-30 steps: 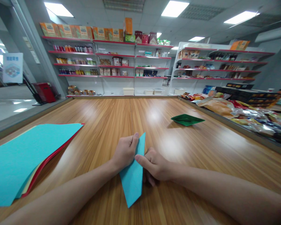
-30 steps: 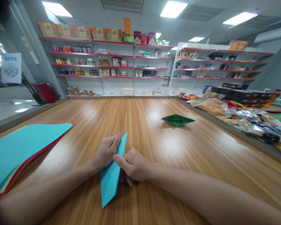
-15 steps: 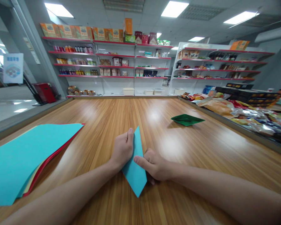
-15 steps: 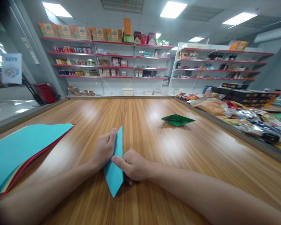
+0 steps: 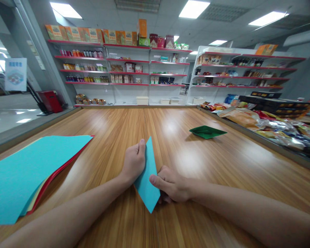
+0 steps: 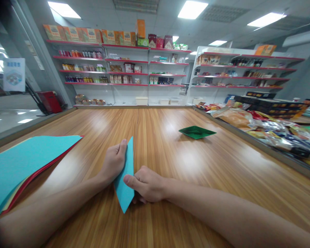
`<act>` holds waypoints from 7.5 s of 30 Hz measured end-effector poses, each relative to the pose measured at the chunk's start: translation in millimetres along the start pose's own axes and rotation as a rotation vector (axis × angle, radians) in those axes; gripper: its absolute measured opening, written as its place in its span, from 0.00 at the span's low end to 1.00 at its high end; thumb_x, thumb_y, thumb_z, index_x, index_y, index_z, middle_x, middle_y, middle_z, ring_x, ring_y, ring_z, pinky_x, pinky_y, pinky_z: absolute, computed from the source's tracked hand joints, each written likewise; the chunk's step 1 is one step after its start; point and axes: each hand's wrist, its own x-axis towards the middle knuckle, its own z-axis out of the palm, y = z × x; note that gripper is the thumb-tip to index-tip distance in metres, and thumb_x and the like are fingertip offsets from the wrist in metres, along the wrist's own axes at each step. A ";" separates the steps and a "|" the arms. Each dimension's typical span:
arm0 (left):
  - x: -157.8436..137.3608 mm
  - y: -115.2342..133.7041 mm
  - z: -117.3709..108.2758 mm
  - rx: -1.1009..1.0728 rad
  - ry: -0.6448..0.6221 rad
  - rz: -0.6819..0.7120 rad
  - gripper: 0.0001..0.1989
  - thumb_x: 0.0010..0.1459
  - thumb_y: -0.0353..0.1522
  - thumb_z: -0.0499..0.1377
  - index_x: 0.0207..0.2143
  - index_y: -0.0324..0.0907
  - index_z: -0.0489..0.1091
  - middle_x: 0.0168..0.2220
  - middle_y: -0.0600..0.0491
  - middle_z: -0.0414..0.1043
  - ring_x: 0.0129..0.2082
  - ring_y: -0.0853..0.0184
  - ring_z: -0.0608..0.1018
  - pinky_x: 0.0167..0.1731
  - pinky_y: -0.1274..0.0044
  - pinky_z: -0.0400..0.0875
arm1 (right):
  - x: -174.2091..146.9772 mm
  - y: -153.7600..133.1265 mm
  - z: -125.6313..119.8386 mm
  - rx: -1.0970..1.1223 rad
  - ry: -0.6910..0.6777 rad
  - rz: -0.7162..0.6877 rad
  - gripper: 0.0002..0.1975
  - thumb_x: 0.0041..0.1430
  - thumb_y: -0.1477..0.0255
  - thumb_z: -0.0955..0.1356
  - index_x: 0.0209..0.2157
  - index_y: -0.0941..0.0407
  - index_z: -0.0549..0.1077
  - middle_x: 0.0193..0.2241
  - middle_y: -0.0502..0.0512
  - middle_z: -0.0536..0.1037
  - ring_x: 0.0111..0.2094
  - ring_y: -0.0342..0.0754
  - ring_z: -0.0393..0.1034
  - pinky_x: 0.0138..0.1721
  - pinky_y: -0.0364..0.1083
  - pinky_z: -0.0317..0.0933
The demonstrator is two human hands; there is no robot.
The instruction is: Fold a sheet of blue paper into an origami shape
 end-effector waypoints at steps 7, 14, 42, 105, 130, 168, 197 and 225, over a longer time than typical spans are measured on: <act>-0.1 -2.3 -0.4 0.019 0.019 0.006 0.24 0.64 0.43 0.44 0.17 0.43 0.46 0.15 0.59 0.47 0.16 0.73 0.55 0.18 0.76 0.48 | 2.2 1.9 1.2 -0.177 0.114 0.007 0.37 0.64 0.51 0.51 0.13 0.61 0.67 0.12 0.54 0.69 0.14 0.37 0.62 0.17 0.36 0.57; 1.5 -2.6 -1.1 0.037 0.048 0.010 0.24 0.64 0.42 0.44 0.17 0.43 0.45 0.15 0.59 0.47 0.16 0.73 0.55 0.18 0.76 0.47 | 2.8 0.0 -0.1 -0.187 0.088 0.008 0.35 0.65 0.53 0.52 0.14 0.61 0.68 0.13 0.53 0.70 0.14 0.36 0.61 0.19 0.36 0.57; 14.1 -10.4 -8.3 0.056 0.228 -0.040 0.24 0.62 0.44 0.44 0.16 0.45 0.45 0.15 0.59 0.47 0.15 0.72 0.55 0.17 0.75 0.46 | 3.4 0.8 1.9 -0.200 0.159 0.086 0.41 0.61 0.46 0.49 0.13 0.61 0.70 0.11 0.52 0.67 0.13 0.37 0.61 0.21 0.38 0.57; 10.0 -9.4 -0.7 0.204 0.034 0.043 0.25 0.64 0.41 0.42 0.14 0.42 0.50 0.14 0.58 0.53 0.15 0.72 0.58 0.19 0.76 0.47 | 4.5 8.1 -15.5 0.024 -0.017 0.069 0.33 0.62 0.51 0.56 0.14 0.61 0.66 0.11 0.48 0.64 0.12 0.35 0.55 0.15 0.36 0.50; -14.3 4.9 9.2 0.077 -0.469 0.049 0.30 0.65 0.43 0.40 0.23 0.37 0.73 0.25 0.46 0.75 0.27 0.63 0.76 0.29 0.76 0.63 | 18.1 28.5 -23.9 0.309 0.573 0.122 0.31 0.56 0.48 0.60 0.11 0.57 0.60 0.06 0.45 0.59 0.08 0.36 0.50 0.08 0.38 0.41; -15.0 9.0 3.7 0.050 -0.225 0.062 0.25 0.64 0.43 0.42 0.16 0.41 0.54 0.16 0.58 0.56 0.18 0.72 0.61 0.20 0.79 0.53 | 10.3 5.1 0.1 0.223 0.540 0.096 0.34 0.58 0.47 0.57 0.10 0.57 0.60 0.06 0.47 0.60 0.08 0.36 0.54 0.08 0.37 0.42; 7.7 -13.0 6.5 0.159 -0.175 0.049 0.27 0.62 0.44 0.45 0.14 0.41 0.49 0.14 0.58 0.50 0.16 0.73 0.54 0.18 0.77 0.43 | 6.0 1.0 5.7 0.224 0.092 0.087 0.30 0.60 0.54 0.59 0.09 0.56 0.57 0.06 0.46 0.58 0.07 0.35 0.49 0.08 0.37 0.41; 7.9 -4.9 -3.4 0.010 0.088 -0.100 0.24 0.63 0.42 0.45 0.16 0.43 0.45 0.16 0.59 0.46 0.16 0.73 0.53 0.16 0.77 0.46 | 5.7 0.8 5.2 0.084 0.088 0.223 0.27 0.60 0.57 0.62 0.15 0.61 0.68 0.09 0.47 0.64 0.07 0.35 0.53 0.08 0.35 0.45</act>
